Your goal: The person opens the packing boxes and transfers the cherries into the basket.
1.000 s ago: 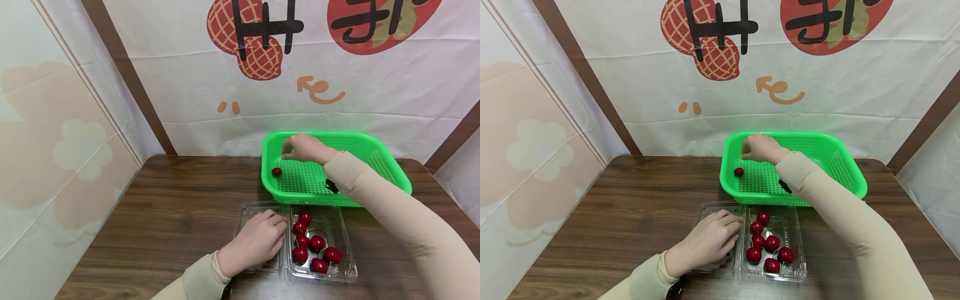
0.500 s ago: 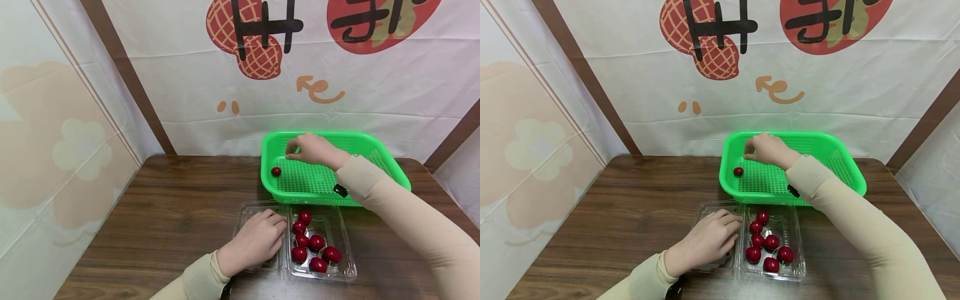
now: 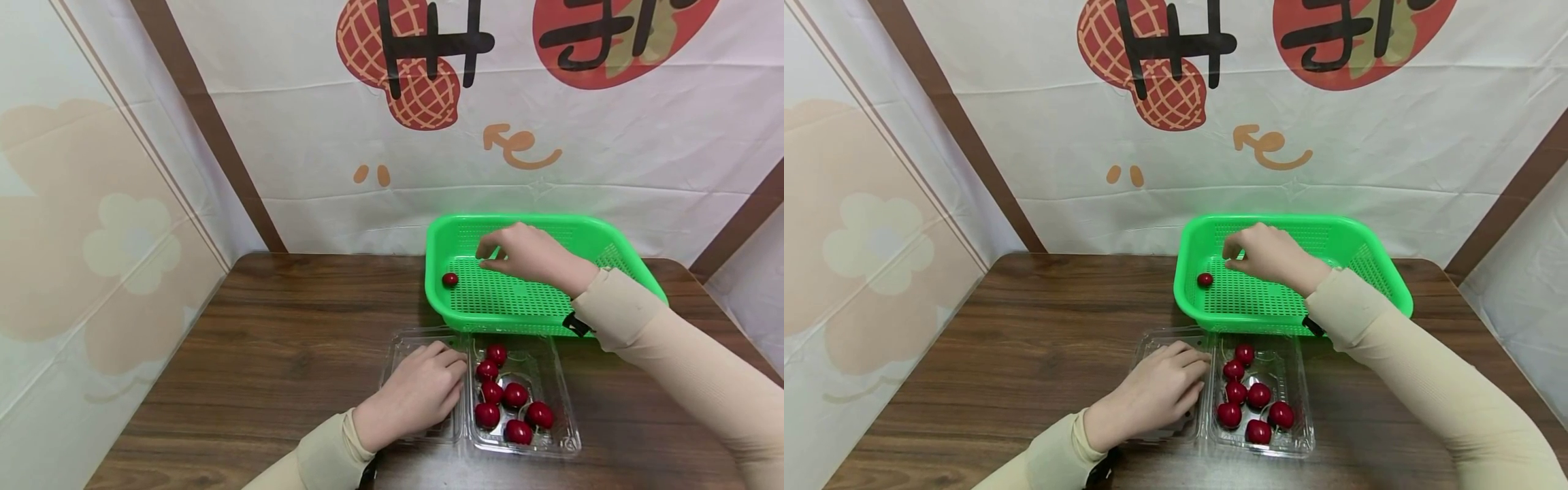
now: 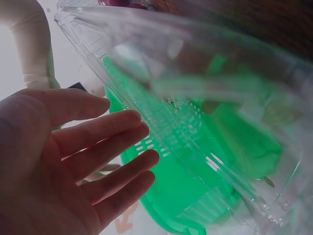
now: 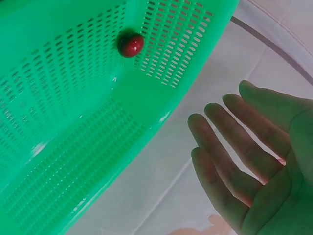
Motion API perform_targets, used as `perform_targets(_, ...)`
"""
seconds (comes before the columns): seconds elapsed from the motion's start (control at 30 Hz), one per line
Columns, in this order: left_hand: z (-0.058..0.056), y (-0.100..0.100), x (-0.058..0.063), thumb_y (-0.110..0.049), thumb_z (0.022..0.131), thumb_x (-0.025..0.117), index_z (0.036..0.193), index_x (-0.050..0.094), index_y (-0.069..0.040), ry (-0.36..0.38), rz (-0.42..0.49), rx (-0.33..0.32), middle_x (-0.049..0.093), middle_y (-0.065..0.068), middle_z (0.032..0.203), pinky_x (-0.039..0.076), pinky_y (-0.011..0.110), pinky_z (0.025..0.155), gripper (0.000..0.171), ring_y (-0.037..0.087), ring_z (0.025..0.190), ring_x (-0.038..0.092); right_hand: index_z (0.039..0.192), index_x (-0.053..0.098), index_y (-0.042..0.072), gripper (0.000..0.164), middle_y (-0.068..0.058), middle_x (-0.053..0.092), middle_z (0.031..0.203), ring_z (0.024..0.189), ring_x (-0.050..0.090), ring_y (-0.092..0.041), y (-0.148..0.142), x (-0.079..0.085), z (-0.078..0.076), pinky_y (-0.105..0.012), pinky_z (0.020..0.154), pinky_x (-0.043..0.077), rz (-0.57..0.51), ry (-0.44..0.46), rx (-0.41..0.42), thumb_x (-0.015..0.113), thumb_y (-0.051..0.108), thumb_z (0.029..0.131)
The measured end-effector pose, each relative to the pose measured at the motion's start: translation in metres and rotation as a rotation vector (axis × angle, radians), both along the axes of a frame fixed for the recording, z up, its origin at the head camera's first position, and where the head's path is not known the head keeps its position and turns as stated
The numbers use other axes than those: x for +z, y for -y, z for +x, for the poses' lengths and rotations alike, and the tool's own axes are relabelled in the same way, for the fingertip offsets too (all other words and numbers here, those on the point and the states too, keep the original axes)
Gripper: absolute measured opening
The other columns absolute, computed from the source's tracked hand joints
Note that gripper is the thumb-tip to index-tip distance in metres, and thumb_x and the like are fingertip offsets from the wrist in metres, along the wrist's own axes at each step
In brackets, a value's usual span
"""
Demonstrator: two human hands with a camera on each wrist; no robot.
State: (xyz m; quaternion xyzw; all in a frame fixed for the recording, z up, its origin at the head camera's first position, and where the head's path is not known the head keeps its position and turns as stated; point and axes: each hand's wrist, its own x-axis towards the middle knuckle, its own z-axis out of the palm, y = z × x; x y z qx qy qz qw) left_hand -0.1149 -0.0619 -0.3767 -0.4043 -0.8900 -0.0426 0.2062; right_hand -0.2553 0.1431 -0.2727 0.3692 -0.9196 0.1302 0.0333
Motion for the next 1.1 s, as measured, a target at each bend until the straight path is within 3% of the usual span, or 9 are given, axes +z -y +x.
perform_targets(0.53, 0.000, 0.000, 0.000, -0.021, 0.083, 0.057, 0.093, 0.067, -0.013, -0.004, 0.001, 0.004, 0.067, -0.003, 0.099, 0.048, 0.028, 0.073, 0.016, 0.014, 0.093, 0.054, 0.093, 0.069, 0.019, 0.014, 0.003, 0.070, 0.090, 0.077, 0.063, -0.010, -0.013, -0.006, 0.024, -0.035, 0.062, 0.054, -0.015, -0.069, -0.025, 0.068, 0.023, 0.080)
perform_targets(1.1, 0.000, -0.001, 0.000, -0.021, 0.084, 0.056, 0.093, 0.067, -0.013, -0.005, 0.000, -0.003, 0.067, -0.003, 0.099, 0.048, 0.028, 0.073, 0.016, 0.014, 0.092, 0.054, 0.091, 0.068, 0.019, 0.014, 0.003, 0.070, 0.089, 0.076, 0.064, -0.011, -0.019, -0.012, 0.053, -0.033, 0.059, 0.054, -0.056, -0.168, 0.018, 0.069, 0.026, 0.079)
